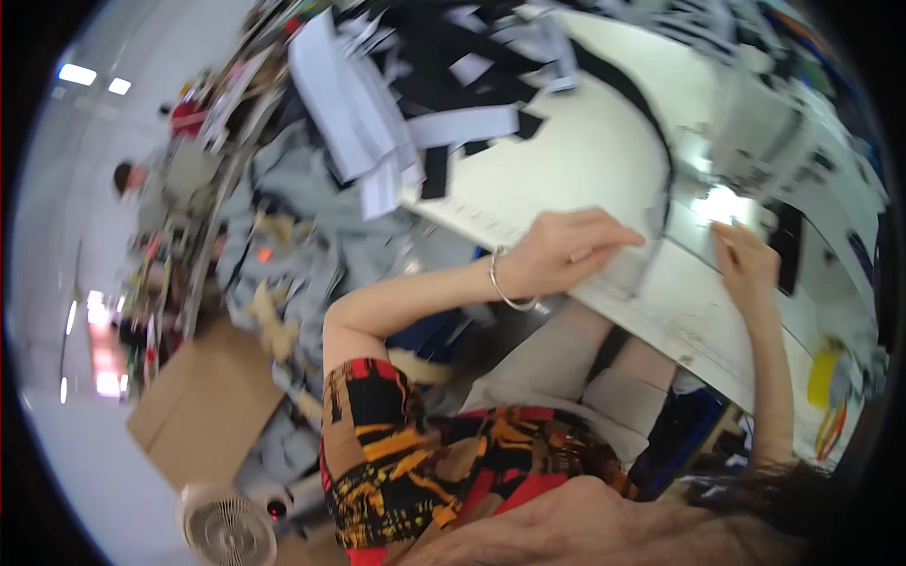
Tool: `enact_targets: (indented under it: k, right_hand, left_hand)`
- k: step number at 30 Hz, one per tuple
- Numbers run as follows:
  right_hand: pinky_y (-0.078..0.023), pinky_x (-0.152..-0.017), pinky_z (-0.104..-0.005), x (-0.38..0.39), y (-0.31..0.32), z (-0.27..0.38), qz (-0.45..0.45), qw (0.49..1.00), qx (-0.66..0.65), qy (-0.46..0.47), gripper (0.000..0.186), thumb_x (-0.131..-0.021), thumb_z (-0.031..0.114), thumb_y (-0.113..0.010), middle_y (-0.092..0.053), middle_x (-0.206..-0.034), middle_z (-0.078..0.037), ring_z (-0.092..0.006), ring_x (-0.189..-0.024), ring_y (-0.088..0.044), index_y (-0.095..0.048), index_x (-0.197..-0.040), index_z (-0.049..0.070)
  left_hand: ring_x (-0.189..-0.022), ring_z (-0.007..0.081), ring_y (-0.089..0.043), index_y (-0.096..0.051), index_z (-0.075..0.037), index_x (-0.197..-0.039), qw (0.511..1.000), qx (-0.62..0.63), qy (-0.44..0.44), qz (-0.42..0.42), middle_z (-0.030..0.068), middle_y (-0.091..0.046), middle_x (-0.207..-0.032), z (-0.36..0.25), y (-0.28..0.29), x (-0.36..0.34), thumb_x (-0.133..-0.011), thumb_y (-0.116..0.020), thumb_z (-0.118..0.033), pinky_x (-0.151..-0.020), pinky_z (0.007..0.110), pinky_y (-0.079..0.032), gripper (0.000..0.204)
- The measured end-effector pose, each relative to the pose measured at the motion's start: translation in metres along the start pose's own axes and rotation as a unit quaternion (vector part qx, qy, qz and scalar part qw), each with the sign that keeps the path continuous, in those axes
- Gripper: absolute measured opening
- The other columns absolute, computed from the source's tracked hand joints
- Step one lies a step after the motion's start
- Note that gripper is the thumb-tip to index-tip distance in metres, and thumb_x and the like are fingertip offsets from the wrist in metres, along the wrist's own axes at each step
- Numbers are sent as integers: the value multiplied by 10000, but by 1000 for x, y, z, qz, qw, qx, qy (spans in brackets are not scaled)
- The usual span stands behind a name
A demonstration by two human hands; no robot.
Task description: Sewing together strips of fabric or leather-like material using an industrial sewing machine.
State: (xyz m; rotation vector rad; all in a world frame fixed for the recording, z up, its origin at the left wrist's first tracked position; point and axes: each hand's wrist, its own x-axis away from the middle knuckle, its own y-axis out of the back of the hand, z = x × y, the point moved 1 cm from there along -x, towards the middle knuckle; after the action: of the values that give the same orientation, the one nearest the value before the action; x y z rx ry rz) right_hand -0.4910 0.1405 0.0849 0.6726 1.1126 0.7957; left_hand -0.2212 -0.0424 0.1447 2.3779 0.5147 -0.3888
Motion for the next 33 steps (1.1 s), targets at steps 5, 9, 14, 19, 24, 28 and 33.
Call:
enact_targets:
  k: [5,9,14,19,24,28,33]
  right_hand:
    - [-412,-516,-318,-8,-5,5,1,999,-2,42,197,-900,17,-632,-553,-741,-108,-209,-541,-514,-685,-1085,58]
    - [-398,-509,-307,-10,-6,7,-2,998,-24,55,207,-905,16,-626,-538,-732,-102,-192,-529,-488,-683,-1099,59]
    - [-388,-500,-299,-2,0,-5,33,999,0,10,211,-912,13,-615,-544,-735,-95,-170,-528,-486,-683,-1108,52]
    - [-377,-494,-291,-1,-1,-3,22,1000,-3,14,218,-911,12,-617,-547,-735,-94,-162,-526,-478,-683,-1115,55]
    - [-364,-490,-292,-8,-4,6,30,999,-8,17,215,-912,10,-616,-528,-717,-91,-160,-524,-467,-684,-1112,53]
    - [-358,-490,-299,-3,-1,1,19,1000,-1,22,202,-918,19,-615,-492,-693,-87,-164,-521,-447,-686,-1103,57]
    - [-487,-590,-357,5,3,-8,-25,1000,15,9,197,-872,87,-637,-646,-841,-136,-292,-650,-629,-695,-1059,115]
  left_hand:
    - [-692,238,-664,-687,-62,-823,937,-279,91,-190,87,-665,-832,45,110,137,-747,-556,58,-595,305,-510,193]
    - [-701,276,-654,-689,-91,-796,861,-390,306,-112,68,-673,-822,91,127,282,-769,-538,29,-628,352,-525,194]
    - [-897,285,-648,-693,-113,-958,870,-429,245,0,71,-674,-1047,129,91,282,-735,-584,-13,-755,374,-534,268]
    - [-1120,296,-564,-683,-151,-1041,822,-553,130,41,73,-631,-1183,180,78,265,-719,-635,-70,-939,428,-470,335]
    - [-1109,289,-557,-679,-127,-958,873,-449,185,-29,47,-650,-1116,187,104,274,-744,-661,-81,-926,426,-434,219]
    - [-1171,303,-529,-672,-129,-992,898,-405,171,-20,53,-632,-1161,175,125,257,-744,-662,-80,-975,471,-405,253]
    - [-1278,307,-445,-687,-186,-1128,794,-577,83,173,74,-536,-1333,197,91,251,-700,-685,-103,-1099,527,-327,435]
